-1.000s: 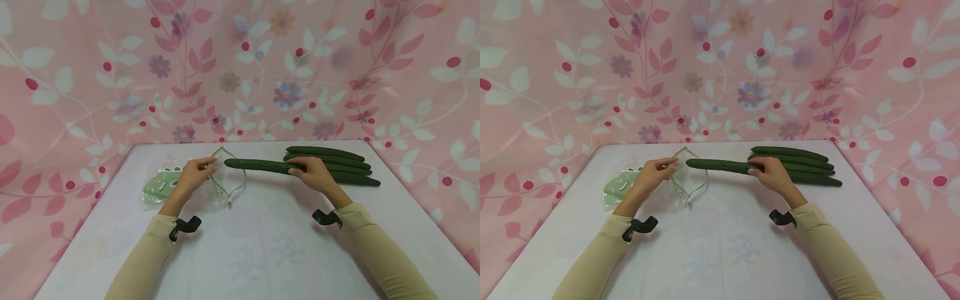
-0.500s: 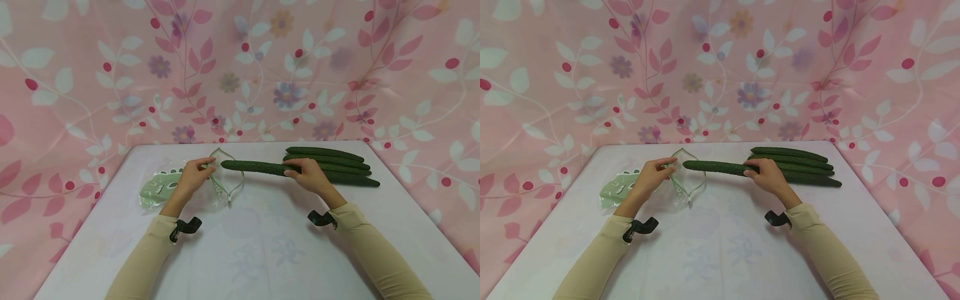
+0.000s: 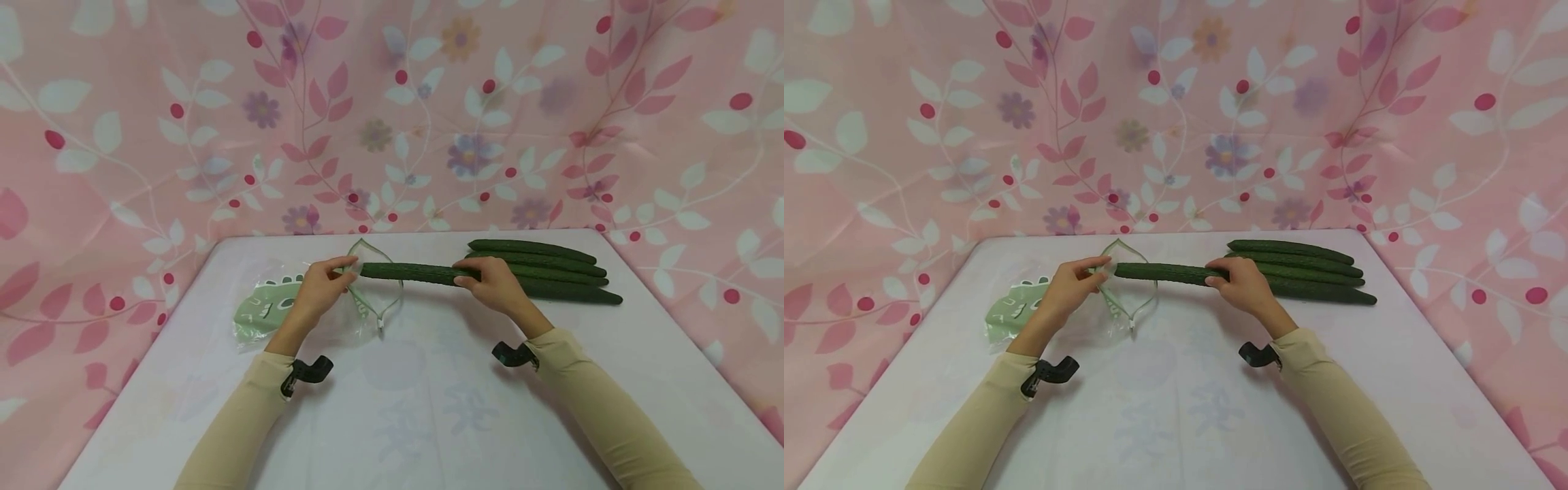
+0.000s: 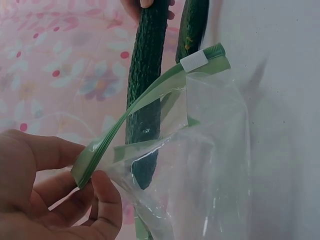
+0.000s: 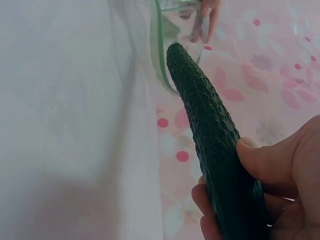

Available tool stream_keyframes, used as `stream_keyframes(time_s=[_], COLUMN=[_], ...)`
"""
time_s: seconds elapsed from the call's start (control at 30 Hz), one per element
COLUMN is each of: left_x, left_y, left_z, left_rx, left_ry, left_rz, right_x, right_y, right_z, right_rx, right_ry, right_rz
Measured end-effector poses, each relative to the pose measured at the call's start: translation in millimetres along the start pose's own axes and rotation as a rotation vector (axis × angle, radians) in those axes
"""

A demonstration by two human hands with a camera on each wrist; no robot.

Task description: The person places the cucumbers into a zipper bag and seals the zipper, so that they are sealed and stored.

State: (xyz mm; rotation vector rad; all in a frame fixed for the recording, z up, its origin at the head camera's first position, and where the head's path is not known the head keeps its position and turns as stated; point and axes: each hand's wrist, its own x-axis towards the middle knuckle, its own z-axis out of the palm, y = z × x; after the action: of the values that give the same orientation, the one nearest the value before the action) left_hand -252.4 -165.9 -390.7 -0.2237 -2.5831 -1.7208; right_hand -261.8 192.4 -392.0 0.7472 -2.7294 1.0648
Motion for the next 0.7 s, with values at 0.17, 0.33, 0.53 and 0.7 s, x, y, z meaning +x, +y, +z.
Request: stream_keyframes(time_s=[0.17, 0.33, 0.53, 0.7], left_x=[0.2, -1.1, -3.0, -4.5], left_y=[0.3, 1.8, 3.9, 7.1], left_z=[1.3, 3.9, 11.3, 16.5], left_rx=[-0.014, -0.026, -0.039, -0.037], left_ry=[-0.007, -0.027, -0.079, -0.086], left_rz=[0.019, 0.048, 0.059, 0.058], right_x=[4.4, 9.1, 15.9, 19.9], right_y=[-2, -6, -11, -14], right_z=[7, 14, 24, 31], right_rx=[-0.006, -0.009, -0.013, 0.000], right_ry=[0.000, 0.010, -0.002, -0.014], right_rz=[-0.004, -0.004, 0.019, 0.042])
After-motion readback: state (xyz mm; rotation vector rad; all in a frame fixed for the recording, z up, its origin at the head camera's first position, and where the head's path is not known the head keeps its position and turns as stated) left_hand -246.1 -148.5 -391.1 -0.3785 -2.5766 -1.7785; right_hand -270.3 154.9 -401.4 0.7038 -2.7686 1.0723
